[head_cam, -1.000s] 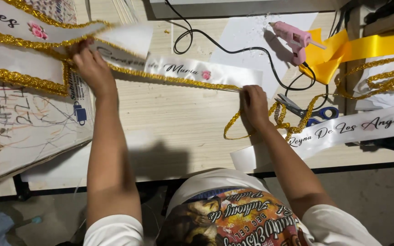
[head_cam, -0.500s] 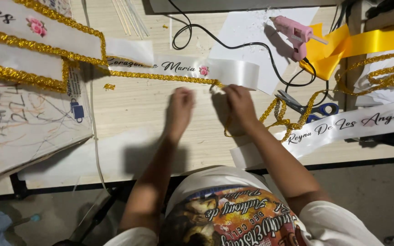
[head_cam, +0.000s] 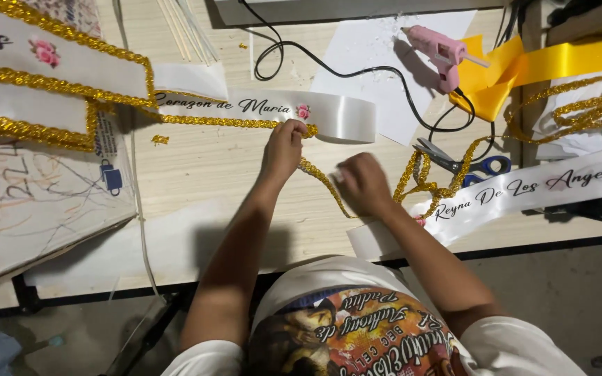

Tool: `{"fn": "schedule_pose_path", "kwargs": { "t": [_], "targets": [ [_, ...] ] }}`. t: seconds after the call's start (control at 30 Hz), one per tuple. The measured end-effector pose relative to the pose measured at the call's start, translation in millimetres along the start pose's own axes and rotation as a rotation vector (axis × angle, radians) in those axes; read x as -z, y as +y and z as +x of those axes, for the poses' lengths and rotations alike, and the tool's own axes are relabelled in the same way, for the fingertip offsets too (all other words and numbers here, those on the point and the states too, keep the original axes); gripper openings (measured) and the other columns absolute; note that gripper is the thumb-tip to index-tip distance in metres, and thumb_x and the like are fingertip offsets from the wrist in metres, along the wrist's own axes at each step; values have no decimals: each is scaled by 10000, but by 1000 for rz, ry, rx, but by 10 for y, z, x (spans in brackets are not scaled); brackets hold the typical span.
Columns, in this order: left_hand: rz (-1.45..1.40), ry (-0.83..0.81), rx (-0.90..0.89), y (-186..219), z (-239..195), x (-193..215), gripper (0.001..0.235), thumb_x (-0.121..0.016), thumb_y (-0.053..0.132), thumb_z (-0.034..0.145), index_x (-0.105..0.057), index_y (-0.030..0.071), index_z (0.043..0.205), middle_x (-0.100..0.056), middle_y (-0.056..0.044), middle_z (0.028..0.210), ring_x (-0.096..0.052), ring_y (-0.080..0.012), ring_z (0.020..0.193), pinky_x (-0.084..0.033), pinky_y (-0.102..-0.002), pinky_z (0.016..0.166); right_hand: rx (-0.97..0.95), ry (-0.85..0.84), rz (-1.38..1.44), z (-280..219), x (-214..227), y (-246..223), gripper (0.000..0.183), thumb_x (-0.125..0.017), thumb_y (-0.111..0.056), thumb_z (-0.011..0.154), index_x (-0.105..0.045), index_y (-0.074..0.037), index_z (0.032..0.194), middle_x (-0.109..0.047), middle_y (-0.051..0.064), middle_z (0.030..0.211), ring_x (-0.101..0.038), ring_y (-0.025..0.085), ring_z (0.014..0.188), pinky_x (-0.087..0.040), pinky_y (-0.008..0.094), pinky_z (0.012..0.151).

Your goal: The person decorates a white sash with a gold glittery trim. They use a hot glue gun to apply adhesive to the sash and press the trim onto it. The person then uses scissors to cut the excess trim and places the finished sash on the table.

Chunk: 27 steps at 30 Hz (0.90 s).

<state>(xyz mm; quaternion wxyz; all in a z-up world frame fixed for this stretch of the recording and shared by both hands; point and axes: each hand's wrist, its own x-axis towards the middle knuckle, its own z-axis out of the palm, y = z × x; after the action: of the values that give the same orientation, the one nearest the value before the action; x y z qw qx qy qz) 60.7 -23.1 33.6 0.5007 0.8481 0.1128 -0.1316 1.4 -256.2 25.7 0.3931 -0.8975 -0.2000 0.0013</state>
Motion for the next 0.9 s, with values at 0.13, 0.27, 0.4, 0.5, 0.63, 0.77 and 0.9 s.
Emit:
{"fn": "schedule_pose_path", "kwargs": {
  "t": [0.13, 0.27, 0.4, 0.5, 0.63, 0.77, 0.9],
  "targets": [
    [153, 106, -243, 6, -57, -71, 129, -597, 97, 994, -692, 94, 1081, -653, -129, 1064, -683, -313, 951, -558, -420, 818, -278, 22, -85, 95, 193, 8, 230, -724, -138, 1002, -616, 26, 1122, -602, 149, 1013, -618, 284, 878, -541, 361, 745],
    [270, 173, -408, 10, -6, -163, 126, -630, 70, 973, -684, 66, 1086, -629, -145, 1106, -649, -347, 1009, -559, -446, 851, 5, 84, -329, 276, 161, 286, 345, -676, -1, 903, -713, -61, 1241, -629, 165, 1055, -623, 312, 966, -535, 391, 801],
    [380, 194, -575, -214, 37, -206, 158, -644, 35, 961, -663, 33, 1118, -601, -144, 1104, -647, -339, 1008, -561, -425, 826, -97, -11, -353, 429, 314, 169, 243, -692, -68, 951, -709, -85, 1193, -623, 153, 966, -599, 335, 940, -511, 437, 810],
    [363, 240, -635, -270, 7, -225, 183, -655, 8, 971, -653, 19, 1153, -595, -123, 1092, -647, -300, 984, -572, -383, 825, -364, 177, -44, 215, 233, 870, 123, -626, -107, 1110, -584, -26, 1193, -634, 151, 1137, -628, 310, 1054, -516, 415, 928],
    [402, 287, -712, -379, 37, -296, 188, -673, -4, 969, -636, -4, 1153, -586, -125, 1095, -641, -282, 987, -579, -369, 850, -252, 599, -352, 571, 862, 1392, 459, -796, -107, 971, -511, 21, 1307, -555, 226, 1245, -552, 395, 1183, -448, 478, 1038],
    [410, 305, -707, -390, 60, -283, 186, -689, -1, 954, -643, 6, 1134, -588, -108, 1078, -642, -270, 983, -578, -355, 858, -165, 535, -373, 1119, 1284, 1532, 615, -899, -133, 897, -525, 75, 1338, -483, 278, 1324, -544, 356, 1176, -497, 440, 1012],
    [422, 325, -738, -387, 71, -284, 177, -693, 2, 946, -647, 9, 1116, -581, -104, 1066, -634, -266, 966, -575, -360, 858, -454, 117, 13, 1352, 1441, 1767, 390, -822, -118, 958, -628, 1, 1275, -694, 121, 1204, -712, 187, 1060, -612, 306, 932]
  ]
}}
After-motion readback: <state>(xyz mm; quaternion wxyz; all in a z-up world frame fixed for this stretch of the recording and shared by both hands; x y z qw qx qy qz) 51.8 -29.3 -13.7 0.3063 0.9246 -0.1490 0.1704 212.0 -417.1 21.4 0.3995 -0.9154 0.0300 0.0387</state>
